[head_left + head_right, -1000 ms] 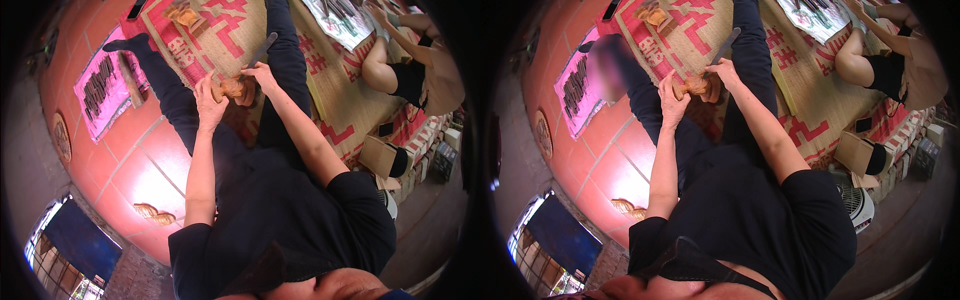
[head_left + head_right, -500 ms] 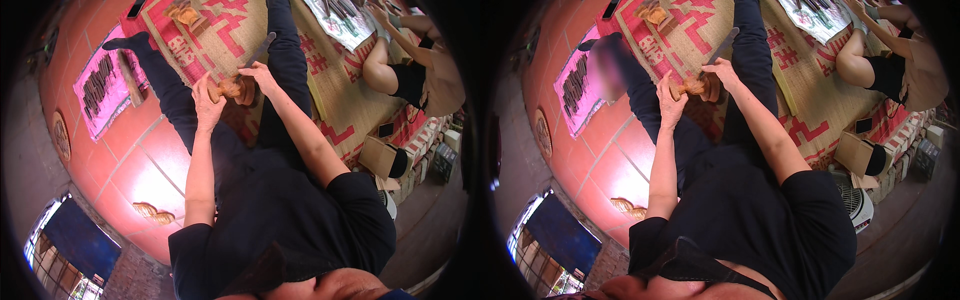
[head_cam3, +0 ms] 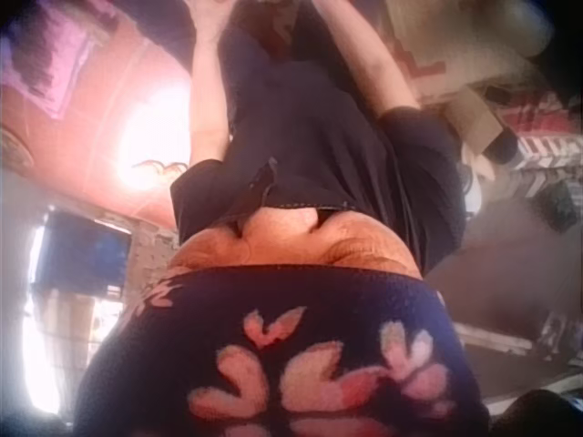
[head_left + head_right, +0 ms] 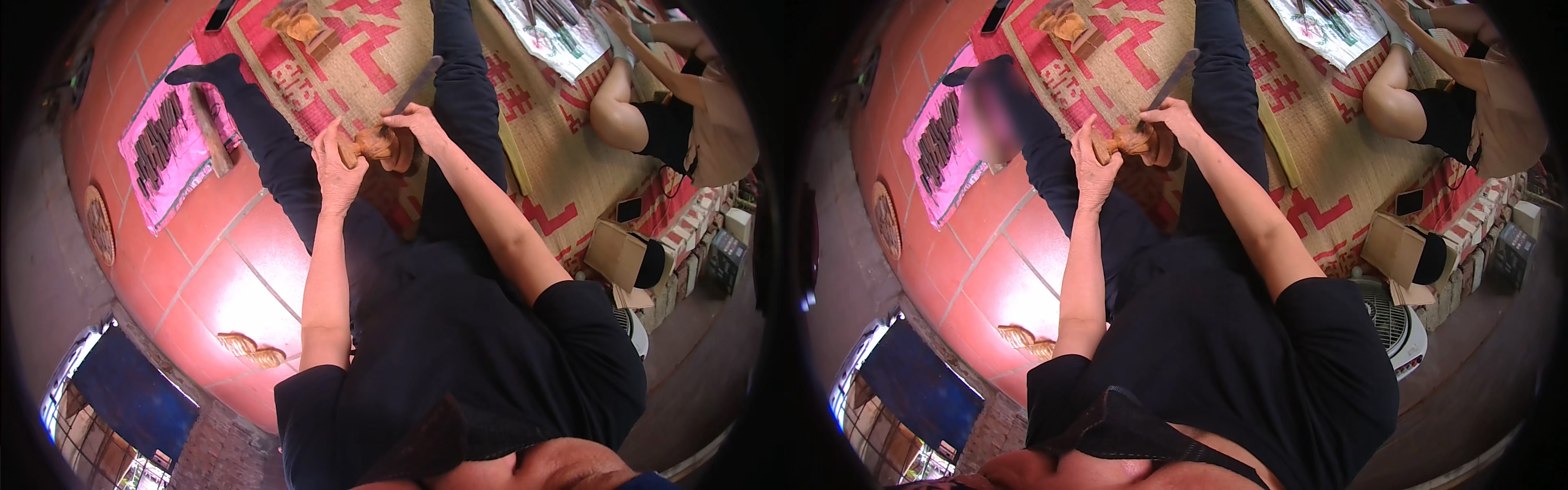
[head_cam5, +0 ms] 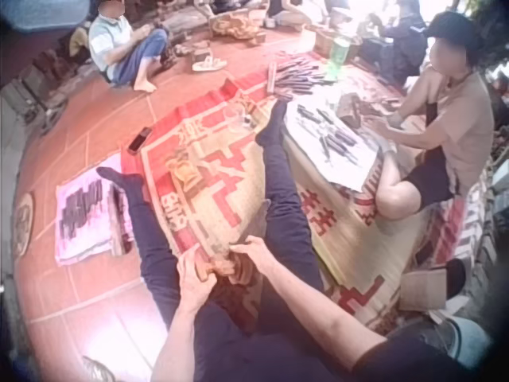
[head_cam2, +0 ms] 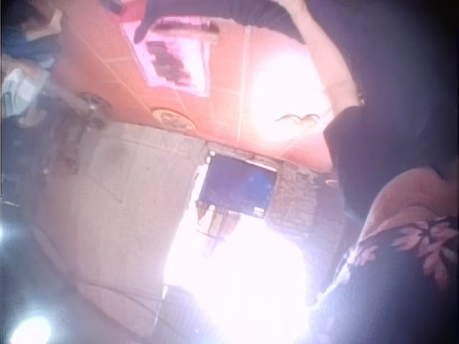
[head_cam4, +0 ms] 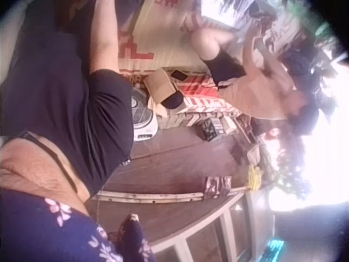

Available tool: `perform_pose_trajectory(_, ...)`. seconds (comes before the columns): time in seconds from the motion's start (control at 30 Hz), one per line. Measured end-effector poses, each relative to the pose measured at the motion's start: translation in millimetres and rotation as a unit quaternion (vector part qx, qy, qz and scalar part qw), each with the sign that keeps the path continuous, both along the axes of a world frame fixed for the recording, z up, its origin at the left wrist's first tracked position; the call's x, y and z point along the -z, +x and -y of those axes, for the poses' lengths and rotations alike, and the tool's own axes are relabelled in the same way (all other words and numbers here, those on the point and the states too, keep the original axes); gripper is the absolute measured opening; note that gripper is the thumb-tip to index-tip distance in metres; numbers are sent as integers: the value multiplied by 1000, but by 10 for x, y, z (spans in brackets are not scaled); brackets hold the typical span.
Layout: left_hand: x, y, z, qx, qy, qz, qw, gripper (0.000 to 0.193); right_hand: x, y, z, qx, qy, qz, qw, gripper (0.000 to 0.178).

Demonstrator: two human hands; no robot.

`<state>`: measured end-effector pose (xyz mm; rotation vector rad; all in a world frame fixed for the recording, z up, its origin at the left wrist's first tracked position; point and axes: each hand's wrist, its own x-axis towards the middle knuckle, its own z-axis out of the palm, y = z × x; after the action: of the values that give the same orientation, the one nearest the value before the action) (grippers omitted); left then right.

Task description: The person sits on a mat and carves a small piece of wood using a knife. They hold the wood in their left hand and use the knife in their right hand to shape it, occasionally rotating the piece. The carved wood remains in their hands during the clip.

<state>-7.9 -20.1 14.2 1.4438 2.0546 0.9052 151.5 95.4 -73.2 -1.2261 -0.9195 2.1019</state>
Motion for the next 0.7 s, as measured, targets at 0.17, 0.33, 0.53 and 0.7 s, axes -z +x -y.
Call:
perform_pose_trajectory(0.17,-20,6,9,-6,0,13,1000,79,-18,10,-20,36,-31,-32,998,25)
perform_pose_trajectory(0.33,-5,-14,1,-6,-4,13,1000,79,12,9,-9,7,-13,-1,1000,24)
perform_pose_trajectory(0.53,-2,-8,19,-11,-2,23,1000,79,15,17,-9,7,-8,-43,999,20)
perform_pose_trajectory(0.7,-3,-4,18,-5,5,22,1000,79,103,21,-35,35,-30,21,999,27)
